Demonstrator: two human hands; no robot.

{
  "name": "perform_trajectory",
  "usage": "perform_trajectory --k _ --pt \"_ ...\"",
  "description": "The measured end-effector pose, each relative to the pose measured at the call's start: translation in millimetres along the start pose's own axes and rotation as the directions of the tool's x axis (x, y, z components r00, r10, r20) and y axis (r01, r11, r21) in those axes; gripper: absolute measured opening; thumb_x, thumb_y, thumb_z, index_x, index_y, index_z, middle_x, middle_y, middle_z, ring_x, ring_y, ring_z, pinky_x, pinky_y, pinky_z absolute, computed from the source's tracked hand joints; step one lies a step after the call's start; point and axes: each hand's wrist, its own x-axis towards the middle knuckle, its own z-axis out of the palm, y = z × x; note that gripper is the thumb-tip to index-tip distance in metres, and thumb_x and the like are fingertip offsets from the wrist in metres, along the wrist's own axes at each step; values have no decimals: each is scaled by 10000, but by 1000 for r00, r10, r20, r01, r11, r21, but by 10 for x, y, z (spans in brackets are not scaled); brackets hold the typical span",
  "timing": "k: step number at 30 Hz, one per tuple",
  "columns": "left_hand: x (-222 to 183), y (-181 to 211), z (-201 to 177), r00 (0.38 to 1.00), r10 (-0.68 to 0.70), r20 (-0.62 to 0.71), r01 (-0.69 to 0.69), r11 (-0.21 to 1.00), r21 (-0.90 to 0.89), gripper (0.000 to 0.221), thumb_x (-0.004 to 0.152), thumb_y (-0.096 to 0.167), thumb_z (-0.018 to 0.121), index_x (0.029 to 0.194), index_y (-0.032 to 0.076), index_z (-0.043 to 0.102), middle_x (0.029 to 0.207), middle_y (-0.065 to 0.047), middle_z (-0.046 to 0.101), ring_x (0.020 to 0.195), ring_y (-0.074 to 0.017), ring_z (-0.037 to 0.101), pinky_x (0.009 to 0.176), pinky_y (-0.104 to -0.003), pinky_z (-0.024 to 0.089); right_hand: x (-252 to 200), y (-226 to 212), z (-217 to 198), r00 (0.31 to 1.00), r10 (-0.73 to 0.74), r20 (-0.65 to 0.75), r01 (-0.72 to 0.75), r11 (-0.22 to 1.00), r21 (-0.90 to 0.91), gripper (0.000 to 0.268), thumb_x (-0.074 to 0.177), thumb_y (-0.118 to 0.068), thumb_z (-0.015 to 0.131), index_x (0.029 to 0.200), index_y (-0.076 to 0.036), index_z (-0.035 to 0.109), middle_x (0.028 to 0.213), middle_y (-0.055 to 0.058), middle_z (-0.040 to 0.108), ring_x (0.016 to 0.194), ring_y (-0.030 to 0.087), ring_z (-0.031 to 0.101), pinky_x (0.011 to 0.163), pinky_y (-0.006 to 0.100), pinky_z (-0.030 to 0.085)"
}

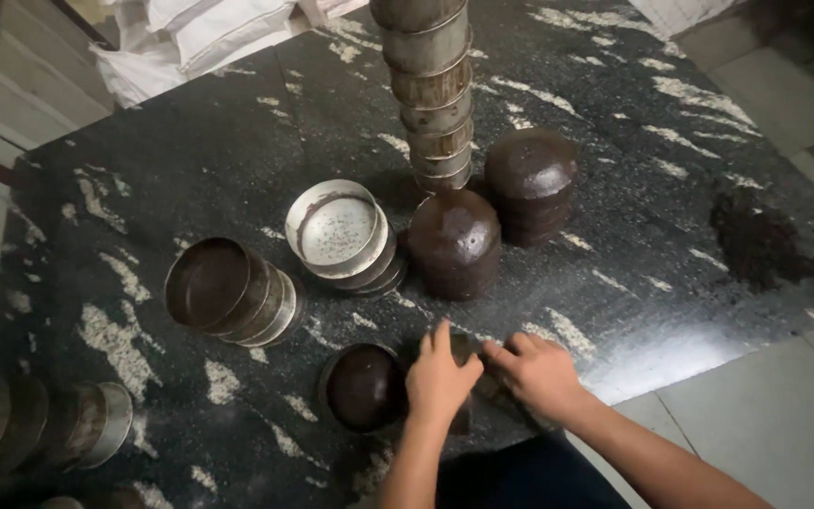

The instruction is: Removing round chocolate-colored cakes or breads from metal molds by tapping and shaking them.

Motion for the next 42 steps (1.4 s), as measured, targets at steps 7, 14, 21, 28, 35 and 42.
perform_trajectory --k 7,14,21,28,35,42 --pt "-307 -1062 745 802 550 -235 -567 824 -6 721 857 264 732 1503 91 463 1567 -284 429 1229 -482 621 954 -471 564 -90 497 507 899 350 263 -390 913 119 326 925 -400 642 1209 -266 728 1029 75 747 916 305 715 752 437 563" --pt "-484 -1334 774 531 728 -433 -670 674 312 771 807 362 795 1392 61 394 1463 -271 422 1265 -477 493 1004 -573 456 -299 342 469 883 356 306 -442 850 287 371 915 -432 652 1227 -249 735 1027 83 745 912 310 722 762 424 570" --pt "-169 -43 216 995 24 -96 -21 999 40 874 804 359 801 1509 110 350 1345 -216 573 1100 -463 628 901 -533 540 -161 39 63 995 71 -72 -75 996 -54 383 816 -315 674 1187 -238 733 830 74 656 770 300 688 620 421 540" --pt "-338 -1076 808 809 509 -294 -537 844 -19 944 807 265 827 1556 21 306 1407 -310 553 1164 -476 641 939 -482 564 -96 513 451 887 391 248 -422 902 87 314 920 -380 636 1210 -306 732 973 76 733 882 307 716 721 447 561" --pt "-349 -1986 1369 990 141 -31 -119 673 -730 1143 764 195 860 1592 88 78 1518 -233 417 1379 -351 494 1103 -454 432 -91 675 497 694 394 603 -517 855 37 379 930 -511 589 1183 -280 752 1058 79 756 983 278 740 886 412 568" --pt "-455 -1268 820 999 35 -22 -33 357 -934 804 896 278 662 1583 43 316 1443 -216 585 1299 -308 583 1082 -398 462 153 308 746 878 126 462 -417 676 608 707 984 -580 433 1475 -74 501 1524 147 496 1406 293 465 1157 380 356"
